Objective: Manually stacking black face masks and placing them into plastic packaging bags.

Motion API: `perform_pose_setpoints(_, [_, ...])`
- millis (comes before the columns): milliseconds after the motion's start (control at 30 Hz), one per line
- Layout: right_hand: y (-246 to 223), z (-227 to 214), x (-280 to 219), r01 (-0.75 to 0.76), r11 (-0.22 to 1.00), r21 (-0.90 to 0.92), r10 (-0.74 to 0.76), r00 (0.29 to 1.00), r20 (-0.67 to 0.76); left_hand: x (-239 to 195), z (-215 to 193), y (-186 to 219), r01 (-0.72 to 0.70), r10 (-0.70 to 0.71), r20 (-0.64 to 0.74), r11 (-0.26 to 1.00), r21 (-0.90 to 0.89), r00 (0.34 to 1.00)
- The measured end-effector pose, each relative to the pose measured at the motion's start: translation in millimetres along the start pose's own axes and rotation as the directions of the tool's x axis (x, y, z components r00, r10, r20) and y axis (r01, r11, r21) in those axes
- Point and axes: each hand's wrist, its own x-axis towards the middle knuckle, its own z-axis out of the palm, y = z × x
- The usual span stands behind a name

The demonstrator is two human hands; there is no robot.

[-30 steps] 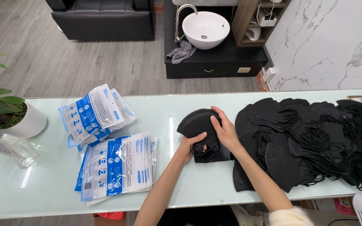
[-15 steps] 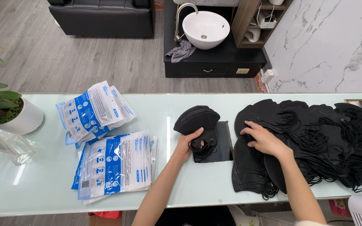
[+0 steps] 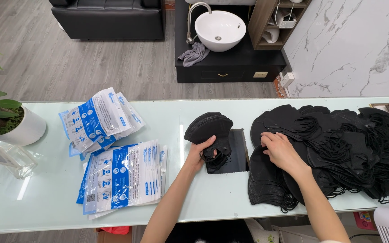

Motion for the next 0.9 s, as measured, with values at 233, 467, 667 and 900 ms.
perform_pose_setpoints(233, [-49.7,-94.3,-38.0,-0.059,0.935,0.349,0.058,0.998,0.013,-5.4,5.7,5.3,-0.022,0.022,0.001,0.999,-0.029,1.000])
perform_pose_setpoints(467, [-55.7,-116.2,-52.6,0.012,0.842,0.539,0.081,0.985,-0.149,-4.9,4.5,3.9,-0.029,0.029,0.016,0.999,-0.016,0.999])
perform_pose_setpoints(667, [-49.8,-102.3,-44.3,0.118,0.682,0.722,0.254,0.887,-0.385,-6.2,3.3,-0.2,-0.038,0.038,0.010,0.997,0.069,0.999])
perform_pose_setpoints(900, [-85.4,-71.7,5.8,0.253,0.271,0.929,0.344,0.876,-0.339,-22.7,16.6,14.2,0.022,-0.007,-0.058,0.966,0.259,0.998])
